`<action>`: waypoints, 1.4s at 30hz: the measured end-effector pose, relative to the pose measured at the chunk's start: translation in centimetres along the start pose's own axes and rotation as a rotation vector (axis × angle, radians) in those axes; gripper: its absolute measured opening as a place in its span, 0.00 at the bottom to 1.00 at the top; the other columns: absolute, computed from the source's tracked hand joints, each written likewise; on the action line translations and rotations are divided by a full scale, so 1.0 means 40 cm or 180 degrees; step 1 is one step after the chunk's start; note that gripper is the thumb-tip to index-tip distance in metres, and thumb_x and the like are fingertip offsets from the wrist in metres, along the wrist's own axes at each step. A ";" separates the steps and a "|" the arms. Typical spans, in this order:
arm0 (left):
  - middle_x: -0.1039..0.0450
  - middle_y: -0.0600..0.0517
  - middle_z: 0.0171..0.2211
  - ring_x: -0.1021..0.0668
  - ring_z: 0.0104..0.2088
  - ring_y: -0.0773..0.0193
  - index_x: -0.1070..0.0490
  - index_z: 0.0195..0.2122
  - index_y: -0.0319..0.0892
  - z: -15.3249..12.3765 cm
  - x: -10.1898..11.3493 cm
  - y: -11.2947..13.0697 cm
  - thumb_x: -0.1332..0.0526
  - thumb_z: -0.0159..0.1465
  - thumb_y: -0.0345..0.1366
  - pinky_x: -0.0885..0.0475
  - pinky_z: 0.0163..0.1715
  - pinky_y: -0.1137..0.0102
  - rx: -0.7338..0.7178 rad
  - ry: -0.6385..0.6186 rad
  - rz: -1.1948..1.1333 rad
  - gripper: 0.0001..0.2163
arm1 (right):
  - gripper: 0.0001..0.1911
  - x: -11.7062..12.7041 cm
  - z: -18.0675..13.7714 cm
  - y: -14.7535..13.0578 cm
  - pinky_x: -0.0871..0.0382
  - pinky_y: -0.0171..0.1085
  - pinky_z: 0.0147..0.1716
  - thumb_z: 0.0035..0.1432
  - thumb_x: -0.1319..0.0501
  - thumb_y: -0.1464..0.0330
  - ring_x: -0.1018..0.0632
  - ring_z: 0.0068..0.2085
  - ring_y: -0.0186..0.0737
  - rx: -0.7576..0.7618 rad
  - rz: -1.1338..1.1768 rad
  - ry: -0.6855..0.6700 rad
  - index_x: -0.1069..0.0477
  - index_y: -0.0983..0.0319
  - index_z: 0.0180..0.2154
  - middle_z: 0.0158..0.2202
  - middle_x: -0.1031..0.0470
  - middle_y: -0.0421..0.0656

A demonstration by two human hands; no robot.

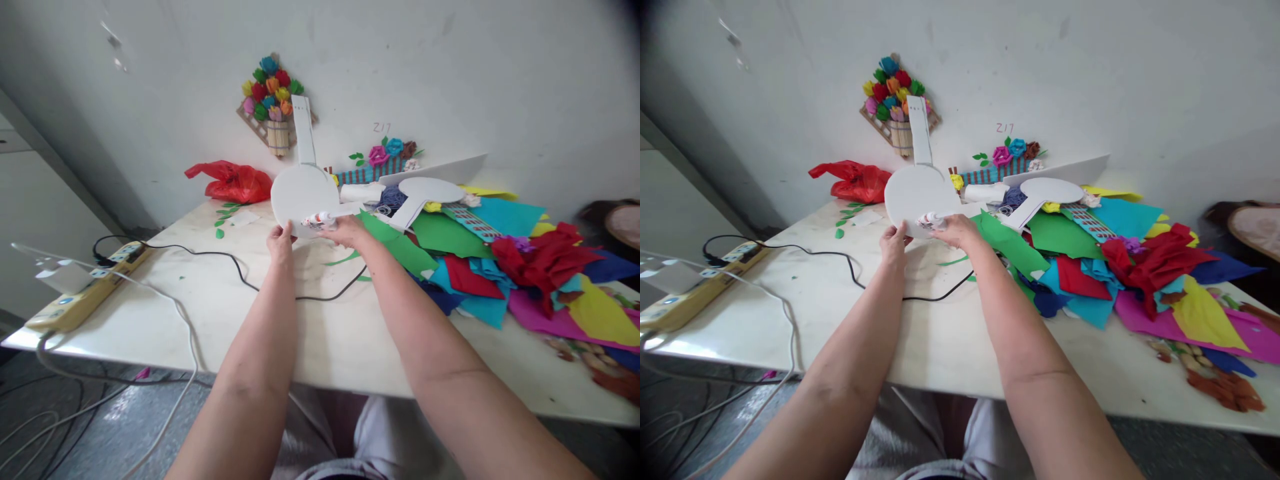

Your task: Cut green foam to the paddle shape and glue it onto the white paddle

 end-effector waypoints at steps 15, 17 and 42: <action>0.32 0.55 0.22 0.28 0.24 0.69 0.33 0.24 0.40 0.001 -0.001 -0.005 0.30 0.43 0.48 0.31 0.30 0.72 -0.0015 -0.0106 0.0043 0.19 | 0.18 0.005 -0.009 -0.017 0.36 0.32 0.25 0.51 0.39 0.54 0.23 0.29 0.41 -0.0160 -0.0096 -0.0114 0.23 0.58 0.38 0.22 0.25 0.42; 0.32 0.55 0.22 0.28 0.24 0.69 0.33 0.24 0.40 0.001 -0.001 -0.004 0.30 0.44 0.48 0.31 0.30 0.71 -0.0016 -0.0117 0.0046 0.18 | 0.18 -0.003 -0.003 -0.011 0.36 0.32 0.24 0.51 0.39 0.54 0.23 0.27 0.40 -0.0176 -0.0018 -0.0146 0.23 0.59 0.37 0.21 0.26 0.42; 0.32 0.53 0.18 0.27 0.19 0.65 0.33 0.23 0.37 -0.003 0.002 -0.047 0.34 0.49 0.28 0.27 0.24 0.68 0.0757 0.0187 0.0887 0.06 | 0.20 -0.017 -0.030 0.004 0.35 0.32 0.19 0.49 0.35 0.57 0.27 0.19 0.37 -0.0739 0.0203 -0.0864 0.25 0.65 0.40 0.19 0.26 0.44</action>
Point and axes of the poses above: each hand's wrist, its own z-axis towards the middle knuckle, its own x-axis out of the back of the hand, y = z × x, the point moved 7 cm from there along z, towards the middle knuckle
